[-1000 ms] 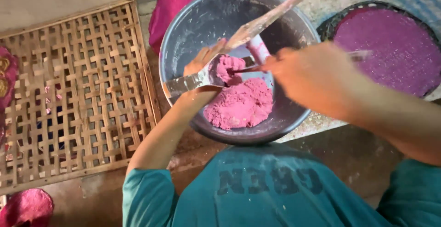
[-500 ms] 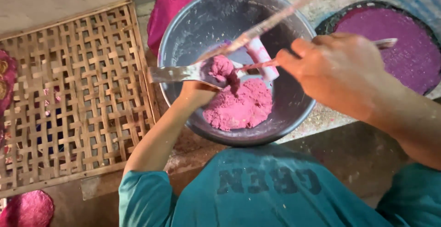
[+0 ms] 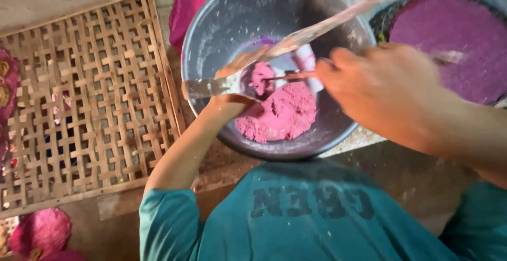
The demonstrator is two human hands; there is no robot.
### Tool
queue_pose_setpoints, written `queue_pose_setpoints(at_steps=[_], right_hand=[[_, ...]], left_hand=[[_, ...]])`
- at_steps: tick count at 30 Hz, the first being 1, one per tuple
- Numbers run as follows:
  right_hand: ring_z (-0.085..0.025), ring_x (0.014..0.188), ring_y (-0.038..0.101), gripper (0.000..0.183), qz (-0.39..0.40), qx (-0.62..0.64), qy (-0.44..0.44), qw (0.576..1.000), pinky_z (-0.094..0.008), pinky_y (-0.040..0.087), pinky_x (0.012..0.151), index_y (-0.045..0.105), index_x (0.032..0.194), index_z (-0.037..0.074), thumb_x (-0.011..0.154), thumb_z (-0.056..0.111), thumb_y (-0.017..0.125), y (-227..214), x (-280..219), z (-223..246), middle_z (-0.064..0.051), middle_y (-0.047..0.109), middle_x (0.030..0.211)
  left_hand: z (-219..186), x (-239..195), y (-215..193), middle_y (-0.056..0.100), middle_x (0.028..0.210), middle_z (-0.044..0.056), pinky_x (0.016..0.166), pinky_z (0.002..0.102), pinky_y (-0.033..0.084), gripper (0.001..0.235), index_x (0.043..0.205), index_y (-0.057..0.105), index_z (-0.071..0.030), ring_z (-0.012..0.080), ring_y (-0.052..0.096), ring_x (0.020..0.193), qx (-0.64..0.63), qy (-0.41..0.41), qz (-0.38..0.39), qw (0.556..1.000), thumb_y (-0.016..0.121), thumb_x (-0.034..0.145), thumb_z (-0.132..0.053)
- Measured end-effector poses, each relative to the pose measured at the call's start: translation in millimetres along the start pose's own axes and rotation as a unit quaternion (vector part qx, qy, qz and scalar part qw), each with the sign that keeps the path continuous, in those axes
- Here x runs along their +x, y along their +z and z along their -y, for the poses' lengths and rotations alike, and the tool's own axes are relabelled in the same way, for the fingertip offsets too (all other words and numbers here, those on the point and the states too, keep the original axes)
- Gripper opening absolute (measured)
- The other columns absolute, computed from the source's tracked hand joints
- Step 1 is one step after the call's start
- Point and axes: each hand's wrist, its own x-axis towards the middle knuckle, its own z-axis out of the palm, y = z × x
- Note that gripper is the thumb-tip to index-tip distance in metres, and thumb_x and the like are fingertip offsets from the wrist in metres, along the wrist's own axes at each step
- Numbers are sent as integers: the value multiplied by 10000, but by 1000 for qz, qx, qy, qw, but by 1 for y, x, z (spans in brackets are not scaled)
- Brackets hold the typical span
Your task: The person loads pink dough into a handheld extruder and presses it through a nozzle to form spiral noodles onto a purple tray. They repeatedly refill the extruder from a metal bowl and arrange the spirals in rows on the tray.
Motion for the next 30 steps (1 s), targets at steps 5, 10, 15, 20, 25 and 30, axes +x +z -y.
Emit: queue_pose_setpoints(at_steps=[5,10,15,20,25,30], right_hand=[[-198,601,702,123,-85,-100,-40,990,-305,529,493,623,924,79,854,180,613,31,42,49,-52,647,754],[-209,628,709,173,-65,6,-3,998,-335,528,474,652,1036,86,882,160,621,23,16,27,-83,683,833],[-362,788,701,323,-229,363,74,900,-440,543,650,599,1344,20,1022,32,588,40,5,23,-199,718,1048],[-335,1178,717,418,-324,565,54,757,-347,585,935,526,1471,3,1059,-20,591,114,37,87,-244,685,1306],[-117,885,616,380,-172,668,147,709,-271,519,754,611,1404,17,1024,19,614,147,22,67,-181,742,1070],[-109,1027,615,425,-260,640,124,712,-268,510,900,563,1451,25,1029,9,604,158,48,63,-193,745,1159]], left_hand=[[-3,10,32,636,1308,103,957,335,570,608,1459,540,-65,179,636,1114,-650,-275,81,704,696,873,-99],[24,-21,32,669,1225,143,974,347,535,405,1345,577,18,203,645,1093,-471,-102,-23,876,689,958,-25],[29,-5,20,660,1290,94,1067,296,587,438,1440,537,-25,169,651,1180,-467,-229,-98,848,654,1018,-44],[-4,10,-7,607,1363,182,982,338,596,717,1501,436,-59,238,700,1117,-125,4,-242,962,824,898,-35],[-18,30,-26,661,1335,106,958,349,617,962,1657,214,-59,248,707,1104,-170,-50,-201,963,865,950,-85],[-23,25,-13,600,1396,223,837,359,599,1263,1673,-36,-79,303,643,1028,-23,-9,-217,976,880,805,-133]])
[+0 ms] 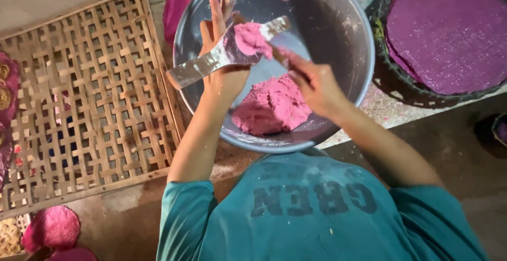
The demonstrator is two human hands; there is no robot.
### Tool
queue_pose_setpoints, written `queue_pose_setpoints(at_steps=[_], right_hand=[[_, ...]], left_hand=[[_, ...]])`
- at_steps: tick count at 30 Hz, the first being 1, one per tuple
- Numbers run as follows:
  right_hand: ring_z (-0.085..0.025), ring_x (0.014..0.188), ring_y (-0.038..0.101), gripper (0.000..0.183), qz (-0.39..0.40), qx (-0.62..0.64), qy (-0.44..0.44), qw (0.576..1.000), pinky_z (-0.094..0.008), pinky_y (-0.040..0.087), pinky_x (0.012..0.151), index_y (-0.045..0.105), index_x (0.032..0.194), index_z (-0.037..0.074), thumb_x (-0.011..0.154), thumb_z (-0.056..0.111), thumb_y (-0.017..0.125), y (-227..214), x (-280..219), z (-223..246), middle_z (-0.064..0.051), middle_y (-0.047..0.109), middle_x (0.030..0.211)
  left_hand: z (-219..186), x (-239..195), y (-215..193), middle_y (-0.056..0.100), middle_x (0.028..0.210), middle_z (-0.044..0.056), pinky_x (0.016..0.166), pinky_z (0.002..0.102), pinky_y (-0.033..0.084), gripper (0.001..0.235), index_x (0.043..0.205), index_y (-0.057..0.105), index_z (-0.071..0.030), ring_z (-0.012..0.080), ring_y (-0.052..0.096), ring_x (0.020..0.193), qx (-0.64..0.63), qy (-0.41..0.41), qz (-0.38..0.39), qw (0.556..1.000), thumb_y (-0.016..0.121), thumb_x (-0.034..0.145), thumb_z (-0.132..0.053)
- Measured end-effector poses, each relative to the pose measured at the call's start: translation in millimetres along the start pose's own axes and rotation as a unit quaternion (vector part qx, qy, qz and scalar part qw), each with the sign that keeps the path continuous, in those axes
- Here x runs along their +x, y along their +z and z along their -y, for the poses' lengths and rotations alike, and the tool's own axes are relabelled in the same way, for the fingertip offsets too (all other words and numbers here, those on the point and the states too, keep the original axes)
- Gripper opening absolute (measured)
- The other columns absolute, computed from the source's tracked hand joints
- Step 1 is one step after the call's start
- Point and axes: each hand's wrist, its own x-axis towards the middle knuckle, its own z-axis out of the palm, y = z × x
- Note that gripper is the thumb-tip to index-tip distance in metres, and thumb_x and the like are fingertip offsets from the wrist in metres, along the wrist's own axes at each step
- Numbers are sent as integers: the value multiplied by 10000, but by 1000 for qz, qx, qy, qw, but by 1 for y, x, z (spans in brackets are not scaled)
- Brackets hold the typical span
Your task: The person loads pink dough into a handheld extruder and presses it through a nozzle to form spiral noodles onto a purple tray. They repeatedly refill the extruder from a metal bowl and arrange the spirals in rows on the tray.
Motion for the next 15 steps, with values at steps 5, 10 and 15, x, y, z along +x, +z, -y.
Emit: queue_pose_setpoints(at_steps=[5,10,15], right_hand=[[-194,1081,737,368,46,-8,-52,998,-276,547,871,595,1380,28,1013,17,586,14,-35,-17,-233,710,1261],[-292,978,724,456,212,-86,50,972,-360,560,872,590,1429,64,975,99,621,1,-35,-33,-210,716,1115],[-157,1354,573,793,-6,445,95,890,-417,505,1078,261,1631,123,1011,391,676,-43,-9,-32,-76,495,1581]], left_hand=[[64,-4,31,666,1356,135,825,334,645,898,1633,199,-47,221,688,979,-128,-183,-25,974,726,906,-40],[84,-27,28,633,1026,123,695,310,506,201,1101,674,48,193,605,878,-306,-414,-12,857,750,915,52],[-16,-56,52,705,958,40,696,307,572,415,1187,671,11,154,654,828,-589,-507,84,624,613,782,80]])
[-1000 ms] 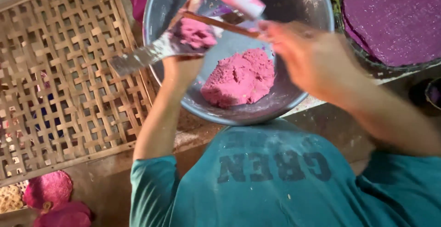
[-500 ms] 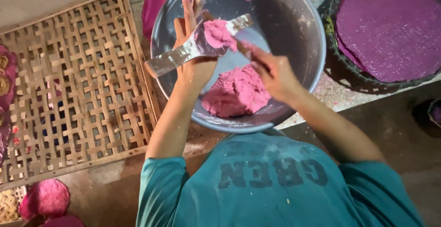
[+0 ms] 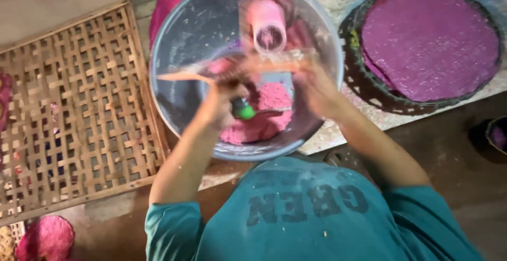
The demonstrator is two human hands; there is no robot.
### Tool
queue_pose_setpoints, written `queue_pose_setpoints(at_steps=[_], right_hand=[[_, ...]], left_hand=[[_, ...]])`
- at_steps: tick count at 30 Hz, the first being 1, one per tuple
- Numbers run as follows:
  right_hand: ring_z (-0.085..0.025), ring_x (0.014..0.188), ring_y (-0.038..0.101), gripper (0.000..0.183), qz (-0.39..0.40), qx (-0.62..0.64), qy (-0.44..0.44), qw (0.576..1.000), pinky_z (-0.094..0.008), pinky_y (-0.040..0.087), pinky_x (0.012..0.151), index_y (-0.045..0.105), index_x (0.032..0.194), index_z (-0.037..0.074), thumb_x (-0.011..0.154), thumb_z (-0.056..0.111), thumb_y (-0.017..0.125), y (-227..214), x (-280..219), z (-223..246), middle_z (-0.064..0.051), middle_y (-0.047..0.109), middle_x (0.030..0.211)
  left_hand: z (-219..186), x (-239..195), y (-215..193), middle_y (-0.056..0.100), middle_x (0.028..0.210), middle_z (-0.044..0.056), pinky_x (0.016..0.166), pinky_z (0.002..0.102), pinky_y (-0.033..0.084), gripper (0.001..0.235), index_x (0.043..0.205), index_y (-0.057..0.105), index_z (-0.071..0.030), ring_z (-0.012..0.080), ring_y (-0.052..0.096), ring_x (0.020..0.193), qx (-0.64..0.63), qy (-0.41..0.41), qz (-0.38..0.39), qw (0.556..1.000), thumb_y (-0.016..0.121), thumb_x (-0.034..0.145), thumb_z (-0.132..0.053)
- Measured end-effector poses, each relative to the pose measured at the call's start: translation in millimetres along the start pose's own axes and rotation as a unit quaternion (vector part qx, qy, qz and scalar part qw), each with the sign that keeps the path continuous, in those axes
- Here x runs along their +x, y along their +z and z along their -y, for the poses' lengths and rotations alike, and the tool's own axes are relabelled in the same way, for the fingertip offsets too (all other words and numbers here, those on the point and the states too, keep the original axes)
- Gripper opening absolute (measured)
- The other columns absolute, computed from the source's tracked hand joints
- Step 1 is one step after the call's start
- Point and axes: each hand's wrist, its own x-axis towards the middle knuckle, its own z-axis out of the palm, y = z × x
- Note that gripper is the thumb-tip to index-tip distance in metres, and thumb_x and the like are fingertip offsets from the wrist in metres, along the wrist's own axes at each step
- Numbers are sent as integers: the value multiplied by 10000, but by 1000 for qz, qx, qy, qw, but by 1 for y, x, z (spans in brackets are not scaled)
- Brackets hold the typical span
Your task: The person loads pink dough into a handheld extruder and presses it through a nozzle to form spiral noodles onto a purple tray. They repeatedly refill the extruder from a metal bowl and arrange the spirals in rows on the tray.
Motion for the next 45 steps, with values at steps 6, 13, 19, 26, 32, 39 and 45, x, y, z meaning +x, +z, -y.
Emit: queue_pose_setpoints(at_steps=[6,13,19,26,32,39,45], right_hand=[[-385,1131,707,758,129,244,-132,952,-437,605,930,386,1530,-25,1044,482,671,-60,-46,100,-323,598,1365],[-456,1178,693,592,190,-375,-364,831,-489,632,908,371,1458,88,986,268,678,-118,-97,228,-269,583,1369],[-500,1190,660,640,239,-518,-381,727,-496,595,972,374,1529,130,954,213,644,-191,-123,257,-288,602,1315],[-400,1212,595,769,155,-368,-58,915,-442,477,945,282,1579,61,945,355,603,-274,-134,283,-246,519,1448],[-343,1179,620,915,297,-80,274,911,-425,447,1022,357,1550,18,905,630,574,-354,-138,289,-225,586,1370],[-376,1206,628,965,206,-24,439,874,-518,444,1078,442,1489,-47,898,709,546,-383,-158,250,-251,649,1316],[-277,1186,653,889,130,-165,487,848,-412,451,1038,547,1420,-34,908,684,436,-402,-143,263,-180,712,1270]], left_hand=[[81,-23,119,724,983,114,800,323,546,368,1178,722,83,207,656,916,149,-129,211,957,702,816,23],[99,22,215,690,1159,146,950,360,523,442,1283,637,28,244,648,1082,211,33,271,939,728,860,-62],[151,53,305,679,1247,170,1028,396,509,486,1337,605,3,283,650,1165,153,-16,311,938,733,880,-103],[158,107,353,666,1350,197,1118,438,494,540,1400,567,-25,329,653,1261,239,58,329,912,738,903,-151],[134,143,355,488,1537,190,1229,434,393,854,1519,407,-30,341,488,1439,414,153,355,824,865,855,-310],[186,174,345,456,1570,101,1280,538,278,774,1496,448,-220,308,359,1553,-323,105,405,849,645,827,-555],[215,212,335,501,1183,81,1110,445,332,571,1366,578,-150,280,475,1208,-290,150,339,882,578,807,-266]])
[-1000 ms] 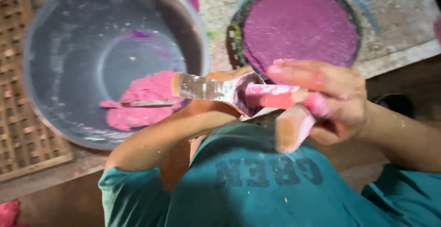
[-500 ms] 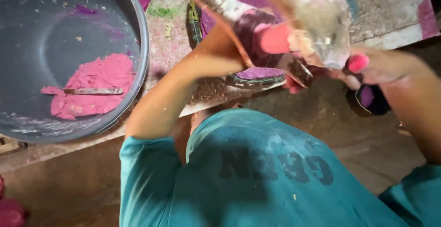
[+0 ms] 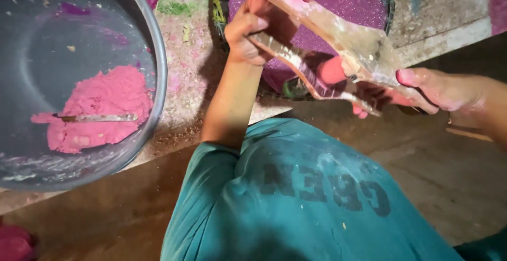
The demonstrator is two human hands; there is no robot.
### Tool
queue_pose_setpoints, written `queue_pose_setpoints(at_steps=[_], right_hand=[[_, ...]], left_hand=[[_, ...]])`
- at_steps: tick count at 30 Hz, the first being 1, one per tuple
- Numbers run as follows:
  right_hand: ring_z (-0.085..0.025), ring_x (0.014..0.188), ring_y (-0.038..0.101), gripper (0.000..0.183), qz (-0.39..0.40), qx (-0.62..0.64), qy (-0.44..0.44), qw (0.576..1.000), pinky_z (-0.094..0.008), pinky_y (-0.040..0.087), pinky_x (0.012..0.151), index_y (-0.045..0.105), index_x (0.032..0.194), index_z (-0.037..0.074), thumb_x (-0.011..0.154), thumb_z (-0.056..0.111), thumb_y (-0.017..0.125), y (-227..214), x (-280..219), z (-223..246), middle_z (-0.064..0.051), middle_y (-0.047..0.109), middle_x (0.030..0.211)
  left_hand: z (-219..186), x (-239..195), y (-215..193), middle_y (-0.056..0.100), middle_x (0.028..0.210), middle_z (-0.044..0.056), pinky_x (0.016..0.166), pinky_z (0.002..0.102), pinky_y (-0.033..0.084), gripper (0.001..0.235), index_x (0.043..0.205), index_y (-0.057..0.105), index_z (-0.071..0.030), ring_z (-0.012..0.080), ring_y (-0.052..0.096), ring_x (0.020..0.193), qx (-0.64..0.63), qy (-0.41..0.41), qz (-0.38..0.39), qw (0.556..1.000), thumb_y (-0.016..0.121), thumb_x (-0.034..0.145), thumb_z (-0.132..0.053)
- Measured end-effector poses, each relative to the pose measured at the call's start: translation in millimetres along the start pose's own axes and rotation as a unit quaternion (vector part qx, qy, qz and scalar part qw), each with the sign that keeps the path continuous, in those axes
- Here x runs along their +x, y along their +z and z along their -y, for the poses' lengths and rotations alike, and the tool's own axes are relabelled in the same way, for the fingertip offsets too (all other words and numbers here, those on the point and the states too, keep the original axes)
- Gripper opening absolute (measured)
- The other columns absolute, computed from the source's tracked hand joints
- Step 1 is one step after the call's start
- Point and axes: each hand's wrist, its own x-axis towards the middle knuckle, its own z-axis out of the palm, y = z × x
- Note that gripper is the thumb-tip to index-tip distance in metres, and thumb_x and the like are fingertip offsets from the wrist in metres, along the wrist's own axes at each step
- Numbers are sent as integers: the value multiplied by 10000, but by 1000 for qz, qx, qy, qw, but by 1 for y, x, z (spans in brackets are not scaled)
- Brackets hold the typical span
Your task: The person loads pink dough into a handheld extruder and presses it through a nozzle to form spiral noodles onto a purple tray. They repeatedly refill the extruder from a metal bowl and arrange the spirals in rows on the tray.
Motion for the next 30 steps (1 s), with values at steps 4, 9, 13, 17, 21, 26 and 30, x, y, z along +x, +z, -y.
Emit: queue_pose_setpoints(at_steps=[4,9,13,17,21,26,30], right_hand=[[-272,1091,645,835,12,-4,-40,999,-413,482,944,509,1457,15,955,667,369,-18,19,-2,-173,695,1202],[-208,1072,673,788,-73,-95,-15,993,-367,519,943,613,1320,26,985,637,245,-16,52,-9,-120,728,1144],[-209,954,654,769,-81,-82,-17,993,-375,534,872,661,1207,-8,1034,612,239,-8,63,-9,-120,712,1037],[-198,916,618,700,-121,-79,-7,989,-374,517,856,653,1206,1,1038,573,284,-13,59,-2,-106,683,1007],[-186,889,615,679,-137,-104,-14,985,-360,510,821,682,1147,-3,1040,557,313,-11,63,0,-99,693,963],[-176,863,621,654,-120,-65,-21,990,-345,517,793,686,1118,19,1017,549,316,2,62,0,-83,706,935],[-198,819,631,733,-137,-99,24,985,-356,525,770,727,1018,-8,1038,568,274,0,37,6,-104,719,876]], left_hand=[[9,11,-27,505,1176,57,1222,523,366,492,1263,580,-123,268,492,1187,-76,30,-8,997,552,784,-230],[8,5,-64,515,1071,29,1089,428,381,252,1110,517,-147,218,514,1071,-170,50,-69,982,505,893,-274],[14,-2,-78,502,1030,11,1045,396,395,216,1081,473,-160,187,510,1032,-188,46,-66,979,472,952,-333],[24,7,-81,505,1014,7,1051,408,405,198,1071,475,-163,183,511,1015,-173,56,-88,979,451,991,-343],[8,20,-84,518,986,15,1028,439,441,258,1043,492,-152,199,526,981,-119,74,-81,987,439,1058,-404],[-11,9,-67,518,981,2,943,363,451,258,1041,491,-161,167,534,936,-119,50,-85,988,441,1022,-413],[13,14,-51,525,996,11,962,407,459,212,1065,481,-171,180,549,991,-138,60,-89,985,430,1019,-371]])
